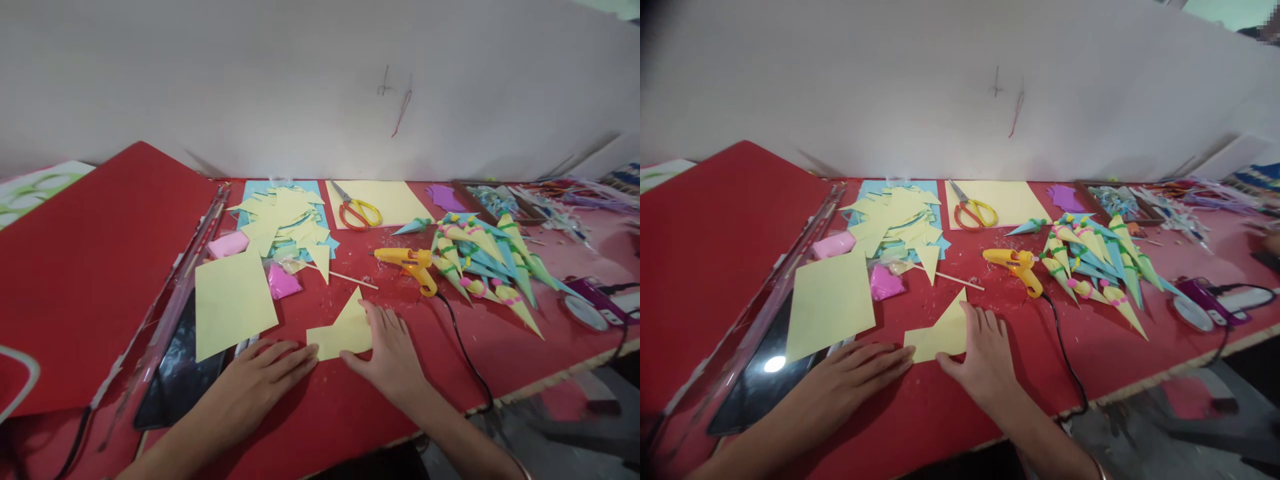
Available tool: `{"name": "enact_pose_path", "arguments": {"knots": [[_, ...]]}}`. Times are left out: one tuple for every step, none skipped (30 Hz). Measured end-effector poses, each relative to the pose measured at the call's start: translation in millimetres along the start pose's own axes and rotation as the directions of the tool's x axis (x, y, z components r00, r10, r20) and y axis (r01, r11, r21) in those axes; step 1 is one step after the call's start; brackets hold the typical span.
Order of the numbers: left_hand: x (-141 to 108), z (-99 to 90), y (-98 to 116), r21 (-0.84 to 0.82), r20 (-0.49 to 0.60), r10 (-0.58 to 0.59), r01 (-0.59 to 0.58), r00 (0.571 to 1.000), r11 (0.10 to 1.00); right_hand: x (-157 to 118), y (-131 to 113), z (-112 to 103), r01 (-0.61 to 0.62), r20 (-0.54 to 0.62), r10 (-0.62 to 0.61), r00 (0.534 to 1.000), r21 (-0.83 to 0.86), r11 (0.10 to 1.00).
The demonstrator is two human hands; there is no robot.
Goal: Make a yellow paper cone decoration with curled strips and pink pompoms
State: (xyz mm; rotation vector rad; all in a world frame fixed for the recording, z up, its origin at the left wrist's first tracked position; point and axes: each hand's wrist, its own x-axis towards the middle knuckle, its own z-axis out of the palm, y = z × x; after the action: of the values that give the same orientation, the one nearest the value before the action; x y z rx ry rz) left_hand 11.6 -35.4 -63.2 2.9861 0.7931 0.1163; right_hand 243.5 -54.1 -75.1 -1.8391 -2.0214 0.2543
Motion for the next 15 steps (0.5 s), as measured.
{"name": "enact_pose_path", "arguments": {"knots": [[-1, 0.2, 0, -0.002, -0.006, 0.004, -0.004, 1.000, 1.000, -2, 4, -1, -0.007, -0.003, 0.007, 1.000, -0.003, 1.000], [-1, 0.0, -1, -0.002, -0.009, 0.009, -0.009, 1.000, 1.000, -3, 8, -2, -0.015, -0.009, 0.015, 1.000, -0.007, 1.000], [-1, -0.5, -1, -0.002, -0.011, 0.011, -0.011, 1.000, 1.000, -5, 11, -3, -0.022, -0.019, 0.022, 1.000, -0.014, 1.000], [-1, -1.3, -1, -0.004, -0.014, 0.013, -0.013, 1.000, 1.000, -7, 15, -4, -0.027, -0.028, 0.027, 0.999, -0.019, 0.999], [0, -2.3, -1, -0.005, -0.016, 0.010, -0.010, 1.000, 1.000, -8, 18, -5, -0.032, -0.032, 0.031, 0.999, -0.021, 0.999], [0, -3.2, 0, -0.006, -0.022, 0.004, -0.004, 1.000, 1.000, -10, 21, -6, -0.038, -0.028, 0.038, 0.999, -0.020, 0.999], [1, -4.0, 0, -0.004, -0.030, 0.001, -0.001, 1.000, 1.000, -11, 24, -7, -0.045, -0.014, 0.045, 0.999, -0.016, 0.999], [2, -4.7, 0, 0.000, -0.039, -0.002, 0.002, 0.999, 1.000, -11, 26, -8, -0.052, 0.004, 0.052, 0.999, -0.011, 0.999], [2, -5.1, 0, 0.006, -0.046, 0.000, 0.000, 0.999, 1.000, -12, 28, -10, -0.058, 0.019, 0.058, 0.998, -0.005, 0.998], [3, -5.2, 0, 0.011, -0.049, 0.002, -0.001, 0.999, 1.000, -12, 30, -12, -0.060, 0.032, 0.060, 0.998, 0.003, 0.998], [3, -5.2, 0, 0.015, -0.049, 0.007, -0.006, 0.999, 1.000, -12, 32, -14, -0.057, 0.038, 0.057, 0.998, 0.012, 0.998], [3, -5.0, -1, 0.016, -0.048, 0.014, -0.014, 0.999, 1.000, -12, 34, -16, -0.048, 0.043, 0.047, 0.998, 0.023, 0.999], [3, -4.7, -1, 0.017, -0.041, 0.016, -0.015, 0.999, 1.000, -11, 36, -17, -0.033, 0.047, 0.031, 0.998, 0.036, 0.999], [2, -4.5, -1, 0.019, -0.032, 0.017, -0.016, 0.999, 1.000, -10, 37, -19, -0.014, 0.051, 0.011, 0.999, 0.055, 0.998], [2, -4.3, -2, 0.023, -0.020, 0.018, -0.017, 1.000, 1.000, -9, 38, -20, 0.012, 0.055, -0.017, 0.998, 0.081, 0.997]]}}
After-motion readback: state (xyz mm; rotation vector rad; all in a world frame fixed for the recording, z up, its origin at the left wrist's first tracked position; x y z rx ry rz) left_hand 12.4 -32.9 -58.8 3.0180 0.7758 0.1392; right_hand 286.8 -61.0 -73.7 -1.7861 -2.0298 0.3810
